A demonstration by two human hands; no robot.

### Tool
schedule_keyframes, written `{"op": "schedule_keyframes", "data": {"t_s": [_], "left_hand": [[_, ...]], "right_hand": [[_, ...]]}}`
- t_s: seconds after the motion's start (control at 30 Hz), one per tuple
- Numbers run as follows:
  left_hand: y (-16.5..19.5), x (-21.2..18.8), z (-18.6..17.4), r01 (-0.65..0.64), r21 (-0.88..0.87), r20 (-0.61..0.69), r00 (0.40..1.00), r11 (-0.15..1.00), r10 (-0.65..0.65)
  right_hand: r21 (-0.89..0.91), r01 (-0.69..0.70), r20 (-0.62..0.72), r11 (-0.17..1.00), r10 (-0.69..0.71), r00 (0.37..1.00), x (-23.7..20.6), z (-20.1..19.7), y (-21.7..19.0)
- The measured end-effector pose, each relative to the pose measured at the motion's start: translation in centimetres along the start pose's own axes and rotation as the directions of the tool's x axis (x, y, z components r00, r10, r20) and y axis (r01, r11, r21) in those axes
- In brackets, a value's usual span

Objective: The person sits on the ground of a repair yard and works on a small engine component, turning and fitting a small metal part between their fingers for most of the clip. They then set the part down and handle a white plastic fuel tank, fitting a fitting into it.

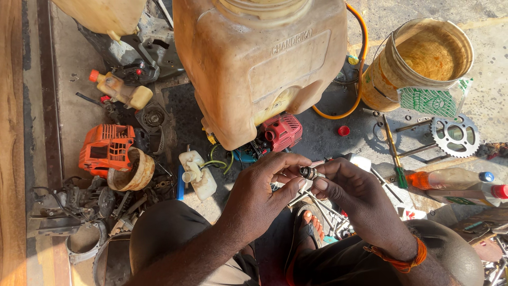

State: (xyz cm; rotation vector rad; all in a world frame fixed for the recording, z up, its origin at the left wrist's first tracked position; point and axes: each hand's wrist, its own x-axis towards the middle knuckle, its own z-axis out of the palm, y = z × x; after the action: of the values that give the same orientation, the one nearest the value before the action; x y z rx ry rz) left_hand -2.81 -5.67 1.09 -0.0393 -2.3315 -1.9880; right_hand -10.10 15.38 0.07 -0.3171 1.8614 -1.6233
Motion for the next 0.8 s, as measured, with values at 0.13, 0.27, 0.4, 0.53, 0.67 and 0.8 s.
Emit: {"op": "schedule_keyframes", "data": {"t_s": [0.13, 0.27, 0.4, 0.53, 0.67, 0.8], "left_hand": [[-0.04, -0.11, -0.01, 0.002, 0.027, -0.002, 1.0, 1.0, -0.002], [0.02, -0.07, -0.07, 0.026, 0.002, 0.015, 1.0, 1.0, -0.026], [0.06, -0.06, -0.05, 0.045, 0.011, 0.017, 0.999, 0.999, -0.045], [-0.1, -0.13, 0.01, 0.016, -0.002, 0.002, 1.0, 1.0, -0.016], [-0.32, -0.11, 0.08, 0.019, -0.019, 0.002, 1.0, 1.0, -0.019], [-0.37, 0.01, 0.11, 0.053, -0.044, 0.014, 0.999, 0.998, -0.052]], "right_hand": [[-0.013, 0.013, 0.014, 1.0, -0.012, 1.0, -0.06, 0.16, -0.21], [-0.025, -0.026, -0.001, 0.999, 0.026, 1.0, -0.06, 0.11, -0.24], [-0.035, 0.007, 0.012, 0.999, -0.006, 1.0, -0.07, 0.04, -0.12], [-0.023, 0.0, 0.02, 1.0, 0.0, 1.0, -0.11, -0.07, 0.09], [-0.02, -0.017, 0.02, 1.0, 0.017, 1.0, -0.13, -0.14, 0.26], [-0.016, -0.03, 0.012, 0.999, 0.03, 0.999, -0.19, -0.16, 0.29]]}}
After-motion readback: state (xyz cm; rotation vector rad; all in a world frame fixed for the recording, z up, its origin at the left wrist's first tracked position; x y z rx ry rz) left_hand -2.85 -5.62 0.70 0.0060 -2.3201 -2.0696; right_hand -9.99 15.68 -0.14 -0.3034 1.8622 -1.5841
